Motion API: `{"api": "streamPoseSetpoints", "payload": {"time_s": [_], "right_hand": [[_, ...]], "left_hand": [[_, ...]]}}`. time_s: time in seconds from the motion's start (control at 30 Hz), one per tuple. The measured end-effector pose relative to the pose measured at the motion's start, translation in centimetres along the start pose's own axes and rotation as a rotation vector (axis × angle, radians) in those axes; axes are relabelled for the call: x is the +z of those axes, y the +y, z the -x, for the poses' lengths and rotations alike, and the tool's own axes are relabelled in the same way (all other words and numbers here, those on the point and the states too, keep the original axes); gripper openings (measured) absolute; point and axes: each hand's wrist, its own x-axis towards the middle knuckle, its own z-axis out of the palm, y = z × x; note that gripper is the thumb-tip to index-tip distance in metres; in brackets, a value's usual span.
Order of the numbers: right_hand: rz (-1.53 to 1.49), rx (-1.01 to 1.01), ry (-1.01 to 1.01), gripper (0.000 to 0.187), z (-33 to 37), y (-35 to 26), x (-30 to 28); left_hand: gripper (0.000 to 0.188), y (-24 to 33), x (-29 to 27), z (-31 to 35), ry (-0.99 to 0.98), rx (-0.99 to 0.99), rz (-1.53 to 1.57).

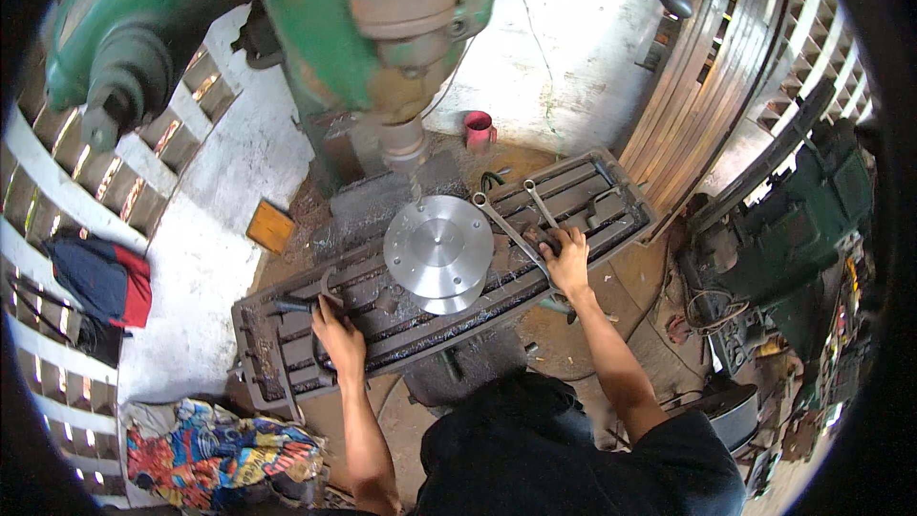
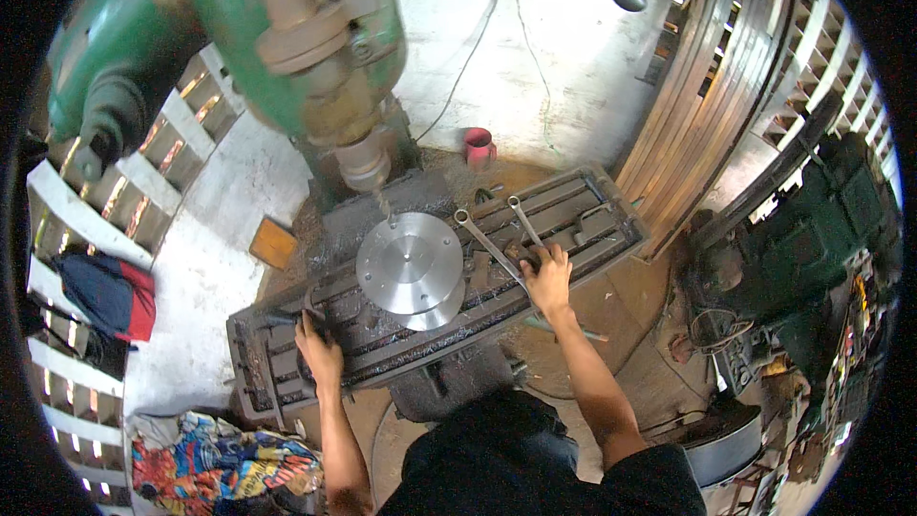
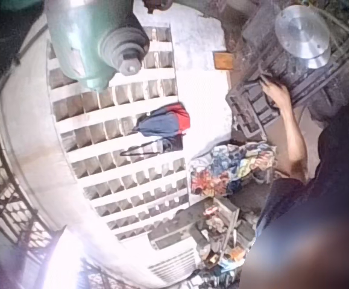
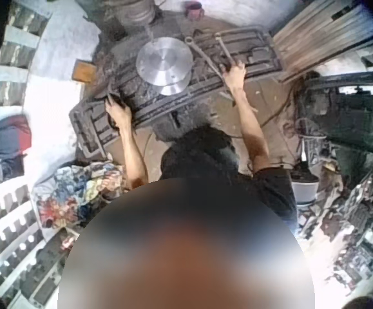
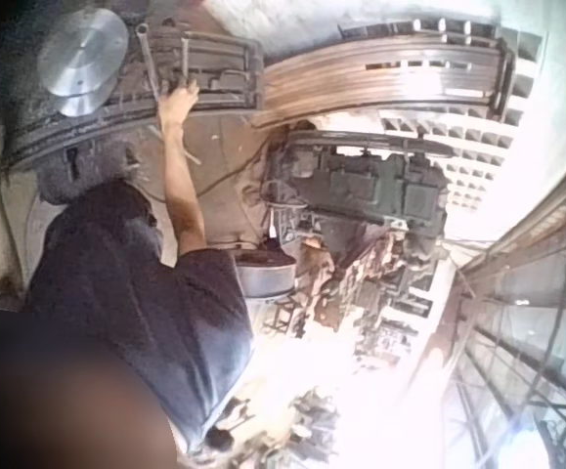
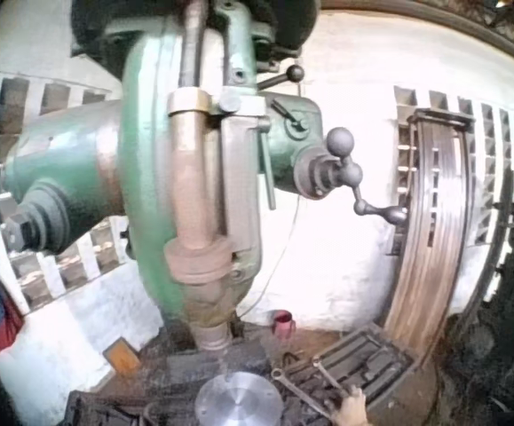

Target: The person secures a round metal workpiece on a drill press table using a C-clamp and wrench, then operates the drill press to drill a hole into the workpiece. The person uses both hands to tighten the clamp and adjust the drill press lever.

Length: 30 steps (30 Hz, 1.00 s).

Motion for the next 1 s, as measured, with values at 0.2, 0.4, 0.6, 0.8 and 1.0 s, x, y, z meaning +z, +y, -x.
{"api": "streamPoseSetpoints", "payload": {"time_s": [0.2,0.4,0.6,0.8,1.0], "right_hand": [[-0.4,-0.061,0.008,0.029,-7.8,-3.4,-0.6],[-0.542,-0.346,-0.011,0.028,-21.1,-10.9,2.0],[-0.957,-0.262,-0.187,0.028,-34.2,-19.1,4.7],[-1.148,-0.323,-0.249,0.043,-45.3,-25.1,5.6],[-1.204,-0.252,-0.386,0.041,-50.4,-29.4,7.0]], "left_hand": [[0.043,-0.1,0.4,2.5,0.002,0.104,0.063],[0.021,-0.8,1.3,6.4,0.123,0.142,0.148],[0.035,-0.3,2.1,6.3,0.318,0.129,0.24],[0.037,0.0,2.5,6.3,0.373,0.105,0.248],[0.034,0.0,2.8,5.9,0.402,0.119,0.198]]}}
